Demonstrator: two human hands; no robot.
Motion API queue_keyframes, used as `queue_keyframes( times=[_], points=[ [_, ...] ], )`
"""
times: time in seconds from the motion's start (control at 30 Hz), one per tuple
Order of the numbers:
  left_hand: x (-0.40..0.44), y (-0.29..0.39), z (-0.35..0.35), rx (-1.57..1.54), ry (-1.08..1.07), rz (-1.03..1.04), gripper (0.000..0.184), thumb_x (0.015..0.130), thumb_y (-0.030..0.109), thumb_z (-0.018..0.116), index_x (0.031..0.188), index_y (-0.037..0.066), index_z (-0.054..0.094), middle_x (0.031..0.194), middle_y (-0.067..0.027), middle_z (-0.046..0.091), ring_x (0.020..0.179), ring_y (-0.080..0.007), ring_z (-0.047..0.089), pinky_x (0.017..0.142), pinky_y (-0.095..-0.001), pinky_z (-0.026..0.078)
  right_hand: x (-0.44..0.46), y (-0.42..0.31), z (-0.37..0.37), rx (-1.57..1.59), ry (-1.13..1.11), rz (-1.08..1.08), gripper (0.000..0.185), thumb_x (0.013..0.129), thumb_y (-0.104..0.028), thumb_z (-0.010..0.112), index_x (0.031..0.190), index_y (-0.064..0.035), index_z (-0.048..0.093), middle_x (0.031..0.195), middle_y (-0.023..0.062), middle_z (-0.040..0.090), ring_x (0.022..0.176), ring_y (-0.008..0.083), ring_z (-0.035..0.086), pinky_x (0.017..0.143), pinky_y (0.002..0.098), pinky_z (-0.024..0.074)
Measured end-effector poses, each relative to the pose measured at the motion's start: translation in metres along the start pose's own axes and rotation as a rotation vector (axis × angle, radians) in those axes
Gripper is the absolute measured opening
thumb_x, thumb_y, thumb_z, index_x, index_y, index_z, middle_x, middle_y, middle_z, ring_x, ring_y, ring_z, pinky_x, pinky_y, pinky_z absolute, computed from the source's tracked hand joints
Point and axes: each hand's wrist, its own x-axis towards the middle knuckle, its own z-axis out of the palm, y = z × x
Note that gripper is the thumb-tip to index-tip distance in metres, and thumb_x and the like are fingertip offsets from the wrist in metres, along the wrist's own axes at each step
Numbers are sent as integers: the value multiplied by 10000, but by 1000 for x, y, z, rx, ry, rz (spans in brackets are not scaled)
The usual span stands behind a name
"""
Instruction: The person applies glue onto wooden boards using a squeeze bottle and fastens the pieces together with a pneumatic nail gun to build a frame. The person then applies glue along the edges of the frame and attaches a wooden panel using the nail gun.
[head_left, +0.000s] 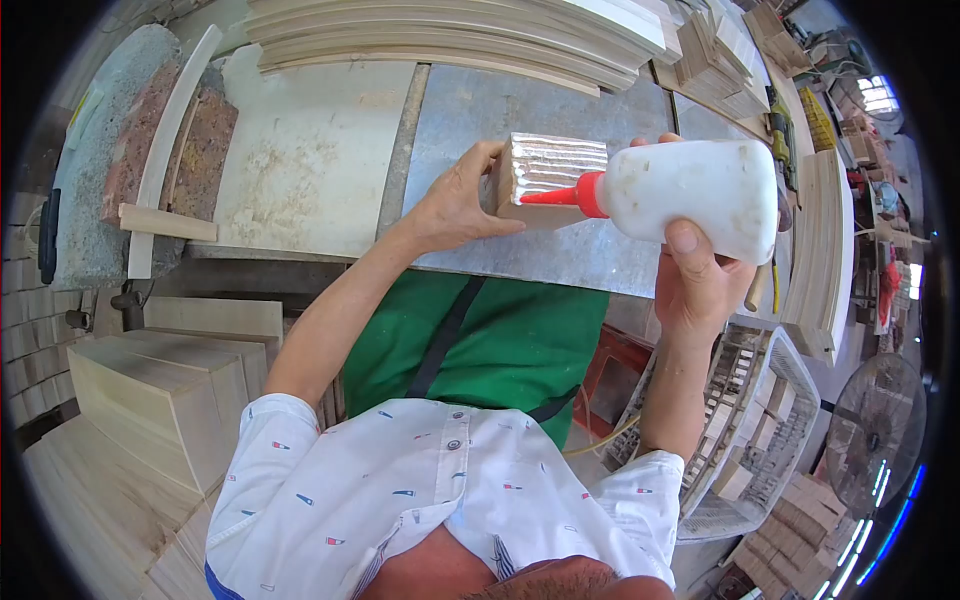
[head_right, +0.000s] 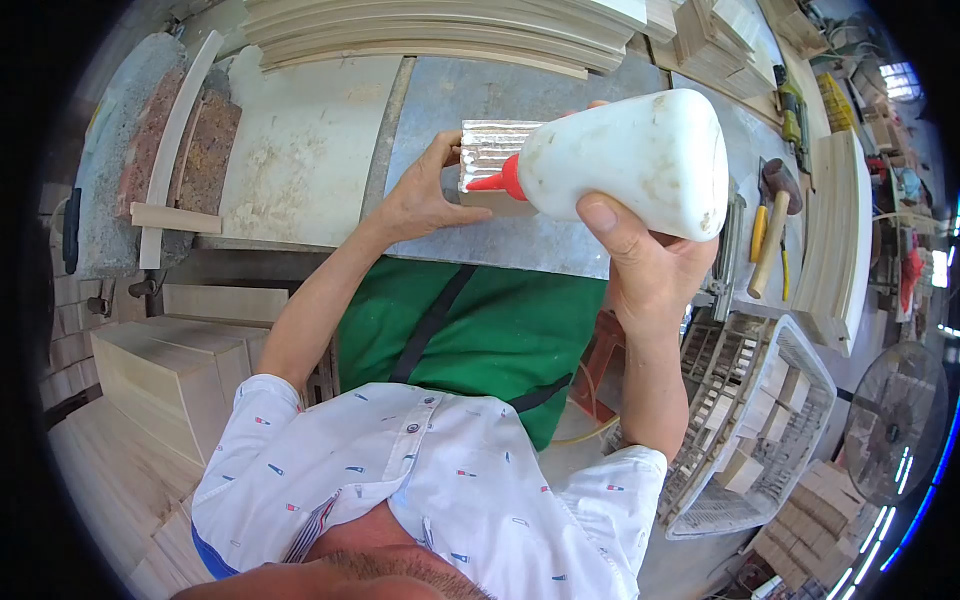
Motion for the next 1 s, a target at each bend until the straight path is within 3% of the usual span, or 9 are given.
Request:
queue_keyframes(
  times=[0.27,0.37,0.6,0.8,0.9,0.93,1.0],
  points=[
    [1,-1,-1,23,11,19,889,664,190,854,1365,60,323,1295,-150,512,1233,-276,487,1109,-408,330,-1,-6,-30,-74,57,-87,689,791,-174,735,1341,51,385,1224,270,561,1127,427,575,956,523,482],
    [1,-1,0,2,18,10,890,664,183,852,1369,59,323,1295,-148,514,1236,-274,487,1110,-408,327,-4,-13,-40,27,102,-62,684,743,-41,761,1325,36,409,1183,235,597,1093,359,603,953,480,486],
    [0,-4,2,12,23,25,880,654,227,848,1353,65,338,1276,-157,508,1203,-316,498,1075,-408,376,-8,-14,-64,-232,190,-109,622,765,-50,747,1300,53,449,1185,223,598,1101,338,603,964,456,481],
    [0,-4,0,-11,9,24,865,667,204,849,1350,54,340,1259,-136,519,1222,-269,491,1113,-411,329,-4,-9,-84,-51,290,-35,558,827,-133,699,1281,81,453,1165,213,605,1054,311,625,907,405,509],
    [0,-5,1,-5,21,31,865,663,196,848,1351,55,343,1263,-133,517,1207,-269,499,1111,-410,332,10,-11,-83,-65,214,58,514,867,-191,661,1271,60,467,1142,207,609,1045,299,626,871,405,520],
    [0,-3,1,-10,27,25,864,661,190,846,1351,56,345,1264,-134,517,1203,-268,501,1109,-409,334,16,-12,-80,-90,167,129,531,848,-221,681,1263,40,479,1102,185,622,1008,251,627,837,363,509],
    [-1,0,1,-21,30,12,860,659,178,844,1351,57,349,1265,-137,516,1194,-267,505,1105,-406,338,34,-15,-75,-409,68,176,554,819,-236,709,1248,38,491,1079,170,629,966,220,623,815,333,493]
  ],
)
